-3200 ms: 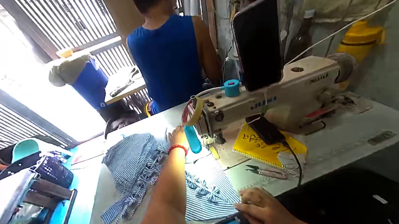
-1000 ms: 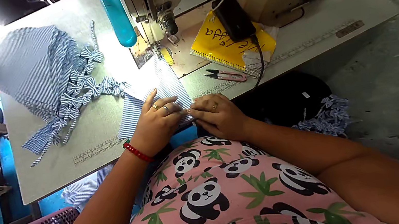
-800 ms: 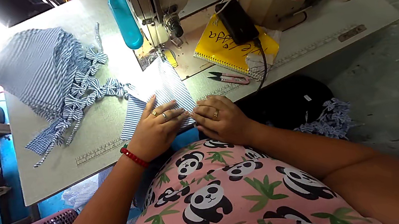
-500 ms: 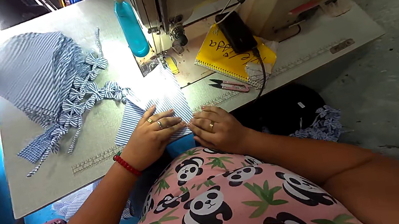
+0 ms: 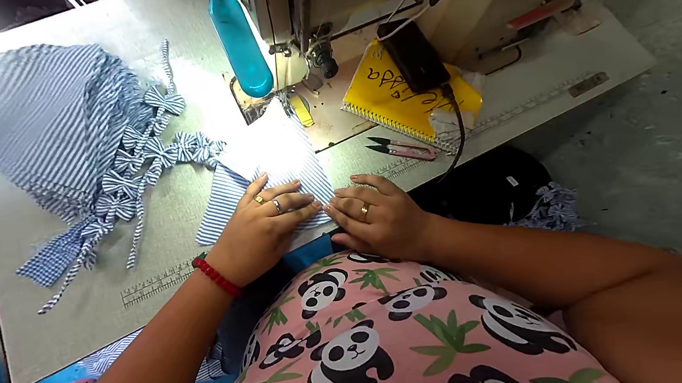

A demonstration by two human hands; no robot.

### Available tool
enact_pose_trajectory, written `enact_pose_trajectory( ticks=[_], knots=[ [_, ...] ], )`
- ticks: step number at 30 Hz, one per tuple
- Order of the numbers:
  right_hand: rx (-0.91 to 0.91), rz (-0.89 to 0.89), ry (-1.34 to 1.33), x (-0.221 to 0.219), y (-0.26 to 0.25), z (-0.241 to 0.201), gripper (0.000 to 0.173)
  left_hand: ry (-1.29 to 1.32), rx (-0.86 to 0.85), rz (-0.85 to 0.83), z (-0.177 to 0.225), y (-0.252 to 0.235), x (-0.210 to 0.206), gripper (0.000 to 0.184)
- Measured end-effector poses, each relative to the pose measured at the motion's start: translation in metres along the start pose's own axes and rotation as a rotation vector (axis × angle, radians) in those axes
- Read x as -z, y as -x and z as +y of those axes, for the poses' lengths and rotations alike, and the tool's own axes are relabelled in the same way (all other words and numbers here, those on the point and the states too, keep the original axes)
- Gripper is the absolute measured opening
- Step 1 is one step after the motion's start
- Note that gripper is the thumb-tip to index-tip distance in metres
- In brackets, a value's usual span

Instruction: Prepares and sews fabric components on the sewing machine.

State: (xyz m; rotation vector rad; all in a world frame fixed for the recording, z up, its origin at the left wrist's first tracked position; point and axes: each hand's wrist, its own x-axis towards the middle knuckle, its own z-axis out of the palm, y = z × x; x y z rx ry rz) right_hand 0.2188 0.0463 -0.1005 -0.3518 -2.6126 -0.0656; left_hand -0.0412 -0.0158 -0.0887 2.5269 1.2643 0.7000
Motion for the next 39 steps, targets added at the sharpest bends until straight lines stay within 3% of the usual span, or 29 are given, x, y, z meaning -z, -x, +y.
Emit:
enact_pose_trajectory(
  ticks=[39],
  knots=[
    [-0.277,-0.319,0.006,-0.02,-0.088,0.068,0.06,-0.111,0.135,-0.069,-0.096,-0.061,0.027,0.048]
  ],
)
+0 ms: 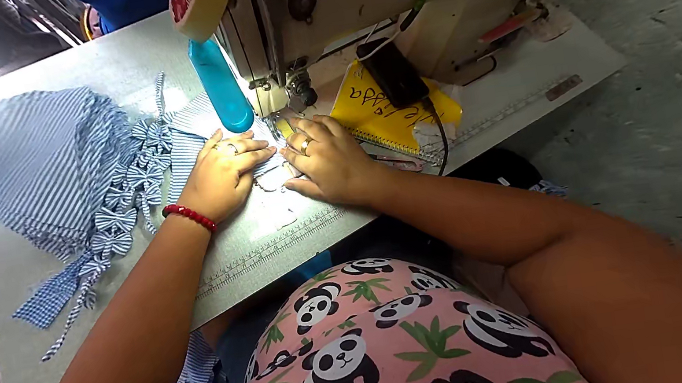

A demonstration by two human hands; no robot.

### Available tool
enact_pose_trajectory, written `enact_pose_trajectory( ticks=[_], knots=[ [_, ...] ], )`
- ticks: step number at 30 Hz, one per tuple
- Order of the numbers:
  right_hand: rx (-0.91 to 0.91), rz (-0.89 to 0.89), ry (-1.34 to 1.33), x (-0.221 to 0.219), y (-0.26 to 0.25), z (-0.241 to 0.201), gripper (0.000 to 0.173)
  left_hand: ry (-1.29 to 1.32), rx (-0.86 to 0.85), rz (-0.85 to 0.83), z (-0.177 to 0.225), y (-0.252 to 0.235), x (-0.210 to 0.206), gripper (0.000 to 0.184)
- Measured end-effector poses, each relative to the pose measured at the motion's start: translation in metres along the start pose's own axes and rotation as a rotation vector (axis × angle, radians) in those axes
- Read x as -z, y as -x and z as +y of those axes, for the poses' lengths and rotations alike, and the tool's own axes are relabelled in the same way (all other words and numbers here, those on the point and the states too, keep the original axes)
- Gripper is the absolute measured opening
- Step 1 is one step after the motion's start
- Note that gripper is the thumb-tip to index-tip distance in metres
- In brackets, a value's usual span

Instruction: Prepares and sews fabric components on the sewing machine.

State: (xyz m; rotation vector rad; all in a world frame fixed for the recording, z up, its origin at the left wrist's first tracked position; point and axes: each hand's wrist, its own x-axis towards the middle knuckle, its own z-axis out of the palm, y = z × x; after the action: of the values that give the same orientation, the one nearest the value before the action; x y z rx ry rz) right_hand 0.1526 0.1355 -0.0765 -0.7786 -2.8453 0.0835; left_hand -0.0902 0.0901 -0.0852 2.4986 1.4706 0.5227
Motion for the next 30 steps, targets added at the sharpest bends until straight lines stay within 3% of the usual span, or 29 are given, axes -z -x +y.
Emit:
enact_pose_trajectory(
  ticks=[25,28,30],
  knots=[
    [-0.131,-0.061,-0.021,-0.001,-0.005,-0.001,0.066,-0.021,0.048,0.019,-0.005,-0.006,-0.004,0.048],
    [-0.118,-0.003,-0.056,-0.004,-0.001,0.001,0.062,-0.027,0.056,0.022,-0.005,-0.005,-0.005,0.049],
    [-0.099,0.177,-0.121,0.001,0.01,0.008,0.051,-0.023,0.058,0.02,-0.005,-0.005,-0.004,0.049]
  ],
)
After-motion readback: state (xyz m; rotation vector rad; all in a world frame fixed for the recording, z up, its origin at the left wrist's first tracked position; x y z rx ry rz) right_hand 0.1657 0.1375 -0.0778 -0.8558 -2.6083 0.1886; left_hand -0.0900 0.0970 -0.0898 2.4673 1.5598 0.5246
